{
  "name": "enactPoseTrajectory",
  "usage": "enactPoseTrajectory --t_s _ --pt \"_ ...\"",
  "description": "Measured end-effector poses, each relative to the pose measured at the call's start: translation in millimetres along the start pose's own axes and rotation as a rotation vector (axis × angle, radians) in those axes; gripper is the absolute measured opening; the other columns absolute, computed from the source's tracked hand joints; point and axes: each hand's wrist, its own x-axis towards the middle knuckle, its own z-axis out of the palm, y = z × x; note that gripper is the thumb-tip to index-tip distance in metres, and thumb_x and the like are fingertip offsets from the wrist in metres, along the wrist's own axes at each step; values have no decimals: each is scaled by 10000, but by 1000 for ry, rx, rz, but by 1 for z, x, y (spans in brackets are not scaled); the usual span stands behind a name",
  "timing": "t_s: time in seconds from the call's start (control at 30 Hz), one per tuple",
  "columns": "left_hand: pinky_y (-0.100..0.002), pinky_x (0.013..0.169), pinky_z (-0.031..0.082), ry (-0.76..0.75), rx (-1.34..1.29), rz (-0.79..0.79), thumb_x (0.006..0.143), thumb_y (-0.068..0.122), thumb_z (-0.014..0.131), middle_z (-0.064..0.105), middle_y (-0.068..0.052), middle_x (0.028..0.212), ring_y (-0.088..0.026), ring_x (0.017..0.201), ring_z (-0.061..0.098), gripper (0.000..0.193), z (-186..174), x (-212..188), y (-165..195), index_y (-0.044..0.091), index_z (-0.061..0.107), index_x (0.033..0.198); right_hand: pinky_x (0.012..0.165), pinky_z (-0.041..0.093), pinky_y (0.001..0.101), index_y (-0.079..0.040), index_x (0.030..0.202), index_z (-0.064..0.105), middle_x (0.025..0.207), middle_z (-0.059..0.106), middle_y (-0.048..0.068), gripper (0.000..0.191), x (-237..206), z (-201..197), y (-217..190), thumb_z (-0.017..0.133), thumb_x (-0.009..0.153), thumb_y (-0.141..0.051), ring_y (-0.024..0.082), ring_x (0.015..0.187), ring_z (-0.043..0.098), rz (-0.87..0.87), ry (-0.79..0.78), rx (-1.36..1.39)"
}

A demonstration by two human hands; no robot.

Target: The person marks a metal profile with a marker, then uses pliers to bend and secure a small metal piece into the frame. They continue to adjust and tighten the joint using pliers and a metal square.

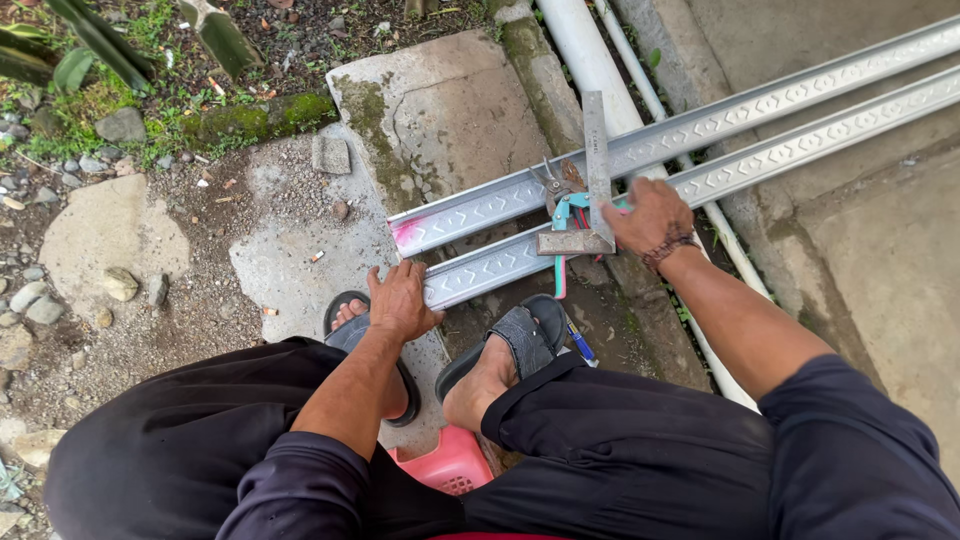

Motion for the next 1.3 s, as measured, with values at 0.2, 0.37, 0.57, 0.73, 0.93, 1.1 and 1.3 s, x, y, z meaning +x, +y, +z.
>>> enactPoseTrajectory --t_s 0.2,0.37,0.57,0.73,0.93,1.1,1.3 --pt "-565 1165 254 6 3 10 622 409 922 565 -90 1286 -290 1273 530 888 5 5 3 111 526 1359 1035 355 603 -58 1474 446 1354 549 261 1129 0 11 -30 683 683 -828 410 1290 509 69 -257 -108" --pt "-550 1098 324 41 -190 -29 559 446 956 539 -110 1359 -318 1312 492 1063 12 1 -9 100 437 1420 1014 449 571 20 1316 607 1290 619 261 1142 17 25 -5 702 629 -887 411 1242 585 33 -251 -41" --pt "-417 1083 440 2 -426 -69 503 503 980 576 -212 1329 -368 1282 547 1187 8 -4 -29 7 395 1409 1007 492 539 -20 1345 623 1213 654 293 989 18 45 4 589 790 -838 432 1179 626 66 -215 32" --pt "-421 1044 471 41 -598 -109 568 598 936 591 -247 1284 -372 1213 596 1152 12 -2 -29 -29 407 1377 993 475 569 -30 1353 591 1246 636 280 859 16 46 0 617 805 -691 443 1172 626 180 -175 44" --pt "-403 942 518 114 -829 -273 735 639 793 630 -194 1185 -302 1052 647 967 9 4 -30 -13 451 1363 936 517 538 -24 1299 604 1118 703 269 781 6 35 7 620 829 -647 434 1081 680 109 -105 -2" --pt "-395 906 514 205 -898 -370 832 621 720 624 -160 1169 -270 986 654 847 5 10 -30 -1 467 1349 863 558 496 -102 1286 607 992 740 208 703 -9 17 48 628 797 -607 401 967 718 67 -195 18" --pt "-382 827 532 465 -1055 -365 901 527 705 627 -149 1143 -241 954 625 690 10 22 -24 -7 507 1291 824 567 476 -126 1110 666 1014 741 138 619 -42 19 118 686 712 -600 363 939 718 -195 -127 -202"
